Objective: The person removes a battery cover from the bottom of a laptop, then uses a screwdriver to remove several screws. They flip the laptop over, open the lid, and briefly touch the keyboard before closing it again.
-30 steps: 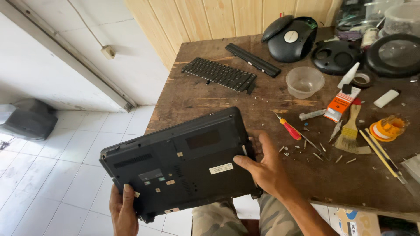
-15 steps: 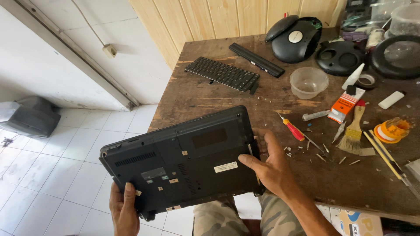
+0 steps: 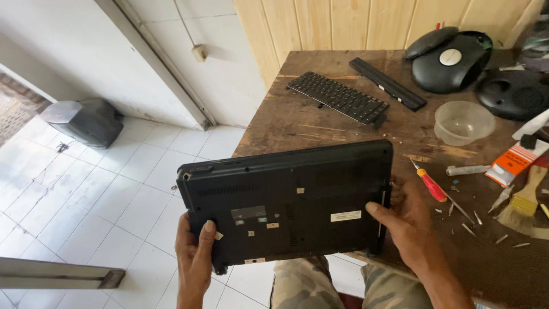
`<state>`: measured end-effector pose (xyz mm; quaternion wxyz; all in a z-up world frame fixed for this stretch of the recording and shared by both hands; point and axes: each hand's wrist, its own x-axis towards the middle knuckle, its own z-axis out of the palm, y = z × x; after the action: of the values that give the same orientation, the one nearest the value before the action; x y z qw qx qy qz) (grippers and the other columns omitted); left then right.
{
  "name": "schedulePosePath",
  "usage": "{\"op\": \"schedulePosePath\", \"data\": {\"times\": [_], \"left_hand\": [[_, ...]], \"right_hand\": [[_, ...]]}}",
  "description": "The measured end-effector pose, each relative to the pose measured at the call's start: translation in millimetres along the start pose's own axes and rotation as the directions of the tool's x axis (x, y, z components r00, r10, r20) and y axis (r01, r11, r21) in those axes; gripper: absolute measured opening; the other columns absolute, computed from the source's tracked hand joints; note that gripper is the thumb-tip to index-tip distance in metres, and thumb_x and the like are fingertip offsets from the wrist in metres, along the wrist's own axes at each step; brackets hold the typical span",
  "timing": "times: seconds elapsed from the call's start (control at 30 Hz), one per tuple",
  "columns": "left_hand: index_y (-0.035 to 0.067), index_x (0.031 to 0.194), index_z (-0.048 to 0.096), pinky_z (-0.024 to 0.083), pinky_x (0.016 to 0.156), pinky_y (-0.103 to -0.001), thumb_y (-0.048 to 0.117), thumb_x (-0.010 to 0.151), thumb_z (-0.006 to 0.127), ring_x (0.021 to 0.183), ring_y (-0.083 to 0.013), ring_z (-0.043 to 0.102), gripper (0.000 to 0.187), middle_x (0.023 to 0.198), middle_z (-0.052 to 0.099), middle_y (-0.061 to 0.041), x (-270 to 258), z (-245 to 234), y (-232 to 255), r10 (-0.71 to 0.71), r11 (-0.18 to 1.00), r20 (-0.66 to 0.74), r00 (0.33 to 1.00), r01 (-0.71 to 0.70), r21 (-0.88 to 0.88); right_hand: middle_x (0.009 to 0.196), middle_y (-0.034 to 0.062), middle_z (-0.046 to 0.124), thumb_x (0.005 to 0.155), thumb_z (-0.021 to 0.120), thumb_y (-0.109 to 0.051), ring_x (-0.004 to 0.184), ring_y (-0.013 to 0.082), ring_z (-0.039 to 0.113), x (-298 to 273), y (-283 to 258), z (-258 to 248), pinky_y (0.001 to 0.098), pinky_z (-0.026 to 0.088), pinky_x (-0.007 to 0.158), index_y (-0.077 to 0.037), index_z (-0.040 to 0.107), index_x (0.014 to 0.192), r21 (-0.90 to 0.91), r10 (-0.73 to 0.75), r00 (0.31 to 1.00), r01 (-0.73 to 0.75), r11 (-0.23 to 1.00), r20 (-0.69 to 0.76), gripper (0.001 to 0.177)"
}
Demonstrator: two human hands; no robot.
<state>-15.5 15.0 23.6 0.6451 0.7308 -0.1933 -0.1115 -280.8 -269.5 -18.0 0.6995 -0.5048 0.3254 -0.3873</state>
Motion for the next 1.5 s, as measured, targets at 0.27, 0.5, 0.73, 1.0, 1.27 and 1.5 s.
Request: {"op": "schedulePosePath", "data": {"times": [0.27, 0.5, 0.73, 1.0, 1.27, 1.5], "left_hand": [[0.004, 0.134, 0.064, 0.069, 0.083, -0.041, 0.037, 0.099, 0.069, 0.102, -0.0215, 0.068, 0.048, 0.113, 0.072, -0.011, -2.1, 1.0, 10.6, -0.035, 0.999, 0.009, 0.999, 0.035, -0.009], [0.002, 0.134, 0.065, 0.068, 0.082, -0.043, 0.037, 0.097, 0.070, 0.103, -0.0244, 0.071, 0.051, 0.117, 0.075, -0.015, -3.3, 8.7, 20.0, -0.185, 0.982, -0.015, 0.983, 0.184, -0.041], [0.004, 0.130, 0.067, 0.059, 0.083, -0.039, 0.047, 0.100, 0.063, 0.103, -0.0214, 0.068, 0.052, 0.114, 0.071, -0.011, 0.7, 17.2, 4.9, -0.364, 0.925, 0.027, 0.931, 0.357, 0.131], [-0.002, 0.119, 0.071, 0.052, 0.079, -0.039, 0.033, 0.112, 0.068, 0.096, -0.0216, 0.064, 0.036, 0.102, 0.074, -0.018, 14.6, 17.6, -89.3, -0.425, 0.900, 0.012, 0.905, 0.421, 0.115], [0.002, 0.082, 0.052, 0.033, 0.055, -0.038, 0.041, 0.110, 0.077, 0.066, -0.0179, 0.046, 0.054, 0.066, 0.044, -0.010, 18.5, 17.5, -91.2, -0.381, 0.868, -0.056, 0.923, 0.377, 0.324], [-0.009, 0.167, 0.053, 0.058, 0.079, -0.055, 0.018, 0.091, 0.091, 0.114, -0.0433, 0.068, 0.089, 0.144, 0.066, -0.034, 51.1, 4.6, -117.0, -0.201, 0.827, -0.184, 0.962, 0.267, 0.495]], "right_hand": [[0.123, 0.0127, 0.069, 0.087, 0.079, -0.003, 0.113, 0.0236, 0.068, 3.8, 7.0, -4.1, 0.0382, 0.058, 0.104, -0.005, 0.056, 0.154, -0.120, -0.078, 0.997, 0.076, 0.990, -0.005, 0.071], [0.119, 0.0100, 0.073, 0.087, 0.081, -0.003, 0.109, 0.0195, 0.069, 15.8, 26.5, -8.5, 0.0334, 0.057, 0.097, -0.009, 0.064, 0.150, -0.178, -0.032, 0.999, 0.026, 0.984, -0.033, 0.065], [0.127, 0.0091, 0.084, 0.094, 0.073, -0.011, 0.114, 0.0226, 0.077, 13.4, -19.5, 30.2, 0.0389, 0.060, 0.102, -0.009, 0.074, 0.139, -0.372, 0.169, 0.980, -0.195, 0.907, -0.102, 0.045], [0.146, 0.0157, 0.070, 0.081, 0.080, -0.027, 0.138, 0.0315, 0.065, 53.3, 63.3, -8.7, 0.0438, 0.047, 0.121, -0.010, 0.068, 0.150, -0.740, -0.206, 0.975, 0.200, 0.643, 0.085, 0.072], [0.137, 0.0149, 0.072, 0.093, 0.076, -0.025, 0.129, 0.0344, 0.068, 26.6, 56.2, -10.1, 0.0472, 0.050, 0.112, -0.008, 0.066, 0.150, -0.757, -0.229, 0.957, 0.283, 0.589, 0.180, 0.061], [0.116, 0.0067, 0.080, 0.106, 0.069, -0.015, 0.110, 0.0237, 0.074, -4.3, 23.8, -84.4, 0.0364, 0.057, 0.100, -0.011, 0.082, 0.127, -0.810, -0.422, 0.902, 0.315, 0.494, 0.093, 0.026]]}}
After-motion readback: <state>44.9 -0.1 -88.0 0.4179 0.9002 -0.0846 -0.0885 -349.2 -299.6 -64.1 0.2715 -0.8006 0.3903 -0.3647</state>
